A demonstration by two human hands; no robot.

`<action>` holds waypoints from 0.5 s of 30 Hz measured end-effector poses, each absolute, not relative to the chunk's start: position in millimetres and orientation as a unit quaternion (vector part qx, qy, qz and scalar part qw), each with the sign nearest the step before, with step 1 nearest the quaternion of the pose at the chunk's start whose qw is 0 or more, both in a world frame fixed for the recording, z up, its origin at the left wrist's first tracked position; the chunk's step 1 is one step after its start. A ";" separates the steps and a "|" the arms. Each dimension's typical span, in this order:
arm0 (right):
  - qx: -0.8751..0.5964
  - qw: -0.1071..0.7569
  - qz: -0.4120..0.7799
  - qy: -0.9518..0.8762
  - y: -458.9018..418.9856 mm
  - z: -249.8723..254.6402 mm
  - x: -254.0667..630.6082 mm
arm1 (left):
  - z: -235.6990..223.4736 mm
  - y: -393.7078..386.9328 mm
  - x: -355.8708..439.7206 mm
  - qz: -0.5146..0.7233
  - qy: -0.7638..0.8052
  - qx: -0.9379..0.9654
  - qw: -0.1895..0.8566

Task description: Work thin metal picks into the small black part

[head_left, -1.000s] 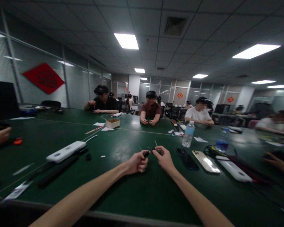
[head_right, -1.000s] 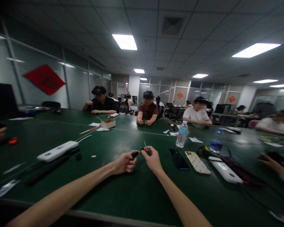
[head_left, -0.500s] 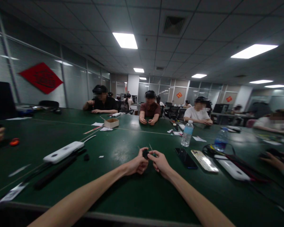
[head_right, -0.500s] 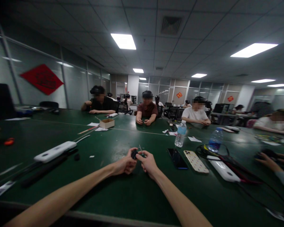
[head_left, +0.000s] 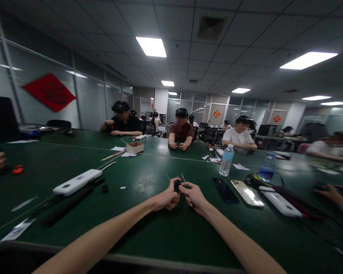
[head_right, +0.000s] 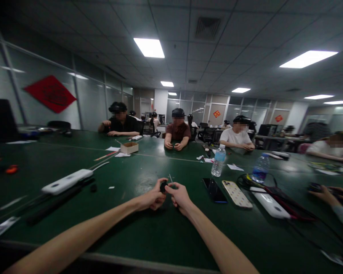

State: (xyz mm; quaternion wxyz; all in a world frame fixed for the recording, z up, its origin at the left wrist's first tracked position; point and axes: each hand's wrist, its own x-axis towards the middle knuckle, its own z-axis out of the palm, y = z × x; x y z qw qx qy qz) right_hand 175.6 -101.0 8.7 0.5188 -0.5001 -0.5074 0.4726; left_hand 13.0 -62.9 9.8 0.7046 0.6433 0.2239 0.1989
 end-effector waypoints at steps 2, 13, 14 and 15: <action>-0.506 0.512 0.468 -0.513 -100.2 6.9 175.4 | 9.1 -62.6 13.2 0.196 0.226 0.647 0.701; -0.536 0.513 0.113 -0.661 -116.6 25.2 170.0 | 13.7 -62.0 5.3 0.188 0.172 0.650 0.716; -0.536 0.509 0.087 -0.667 -118.9 27.2 169.1 | 13.4 -61.9 5.2 0.192 0.166 0.645 0.721; -0.539 0.506 0.071 -0.670 -120.7 28.4 168.2 | 13.2 -62.1 5.3 0.196 0.162 0.639 0.726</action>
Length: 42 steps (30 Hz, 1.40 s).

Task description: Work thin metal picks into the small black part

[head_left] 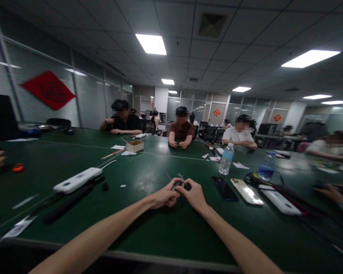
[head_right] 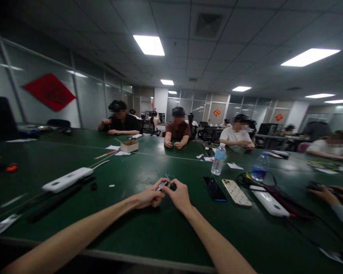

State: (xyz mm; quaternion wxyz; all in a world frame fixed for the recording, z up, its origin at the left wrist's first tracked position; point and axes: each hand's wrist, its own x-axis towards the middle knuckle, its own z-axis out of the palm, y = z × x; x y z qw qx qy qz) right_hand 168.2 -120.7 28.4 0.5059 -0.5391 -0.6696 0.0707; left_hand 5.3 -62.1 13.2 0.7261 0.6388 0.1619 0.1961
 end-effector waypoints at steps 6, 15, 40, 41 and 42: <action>-0.558 0.490 0.041 -0.668 -120.3 26.0 168.0 | 16.0 -64.9 5.5 0.215 0.151 0.604 0.753; -0.550 0.499 0.053 -0.668 -119.5 28.9 174.4 | 16.1 -60.7 6.6 0.246 0.138 0.567 0.773; -0.531 0.504 0.117 -0.671 -117.6 28.5 169.9 | 9.3 -53.9 8.1 0.260 0.133 0.538 0.791; -0.533 0.503 0.118 -0.670 -117.7 28.5 169.5 | 9.1 -53.7 8.3 0.259 0.135 0.537 0.791; -0.535 0.503 0.118 -0.668 -117.9 28.7 169.2 | 9.0 -53.6 8.5 0.260 0.139 0.536 0.791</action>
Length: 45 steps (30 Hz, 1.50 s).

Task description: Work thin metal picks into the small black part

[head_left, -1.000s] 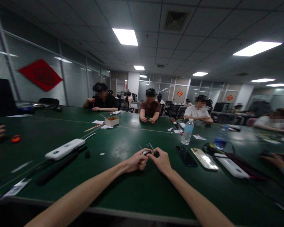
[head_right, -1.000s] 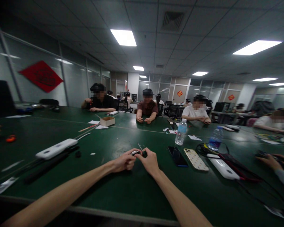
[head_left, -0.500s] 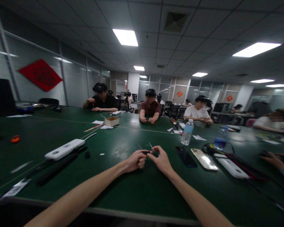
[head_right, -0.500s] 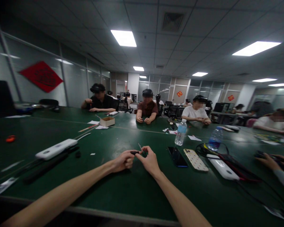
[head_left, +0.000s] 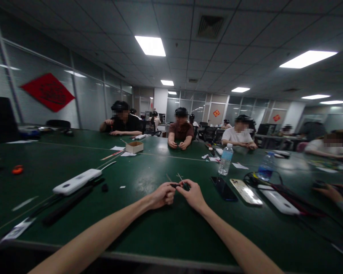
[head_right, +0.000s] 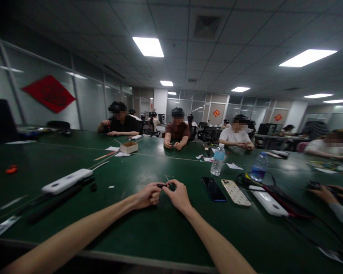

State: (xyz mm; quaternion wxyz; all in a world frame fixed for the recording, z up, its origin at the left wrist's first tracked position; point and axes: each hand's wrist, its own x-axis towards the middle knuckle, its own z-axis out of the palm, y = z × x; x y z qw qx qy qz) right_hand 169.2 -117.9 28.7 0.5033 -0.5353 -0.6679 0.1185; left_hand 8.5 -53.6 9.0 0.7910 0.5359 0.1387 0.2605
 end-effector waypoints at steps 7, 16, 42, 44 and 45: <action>-0.529 0.505 0.104 -0.674 -119.9 33.5 170.6 | 10.3 -56.4 11.1 0.279 0.151 0.537 0.782; -0.531 0.458 0.023 -0.713 -116.1 38.5 191.2 | 10.8 -50.9 8.9 0.306 0.162 0.533 0.772; -0.577 0.265 -0.079 -0.769 -123.2 40.0 192.7 | 1.0 -26.0 4.0 0.339 0.206 0.481 0.782; -0.577 0.262 -0.084 -0.769 -123.7 40.0 192.3 | -0.2 -24.9 3.7 0.332 0.199 0.488 0.782; -0.576 0.260 -0.087 -0.771 -124.0 40.0 192.1 | -0.7 -24.4 3.6 0.328 0.196 0.492 0.782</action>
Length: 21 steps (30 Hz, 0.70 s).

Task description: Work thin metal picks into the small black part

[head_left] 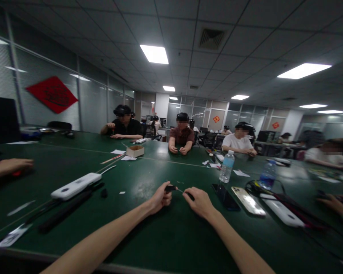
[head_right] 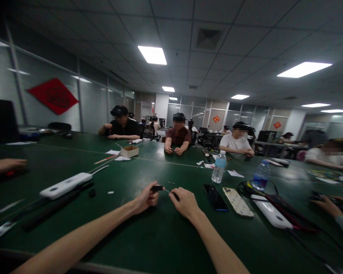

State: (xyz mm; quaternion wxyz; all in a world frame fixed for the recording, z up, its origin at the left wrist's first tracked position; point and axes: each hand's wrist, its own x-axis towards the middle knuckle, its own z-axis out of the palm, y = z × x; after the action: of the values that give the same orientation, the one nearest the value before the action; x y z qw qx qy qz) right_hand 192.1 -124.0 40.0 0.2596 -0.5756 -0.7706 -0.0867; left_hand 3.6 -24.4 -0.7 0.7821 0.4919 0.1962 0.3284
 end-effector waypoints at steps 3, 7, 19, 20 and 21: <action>-0.574 0.248 -0.094 -0.775 -124.5 40.1 191.7 | -2.3 -23.5 3.5 0.326 0.196 0.504 0.775; -0.573 0.236 -0.100 -0.779 -125.8 40.7 191.3 | -3.5 -23.1 3.3 0.333 0.203 0.515 0.763; -0.552 0.255 -0.094 -0.788 -126.9 38.9 190.2 | 3.0 -23.9 2.2 0.308 0.209 0.491 0.788; -0.550 0.258 -0.094 -0.789 -126.5 38.6 190.0 | 2.6 -23.2 2.3 0.311 0.205 0.488 0.790; -0.548 0.261 -0.093 -0.789 -126.2 38.2 189.9 | 2.0 -22.6 2.5 0.314 0.203 0.485 0.791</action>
State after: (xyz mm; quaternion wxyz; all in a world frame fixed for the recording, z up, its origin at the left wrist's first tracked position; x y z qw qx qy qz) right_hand 189.9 -126.2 38.2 0.2611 -0.5478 -0.7894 -0.0928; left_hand 2.5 -22.6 2.0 0.7906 0.4850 0.2032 0.3138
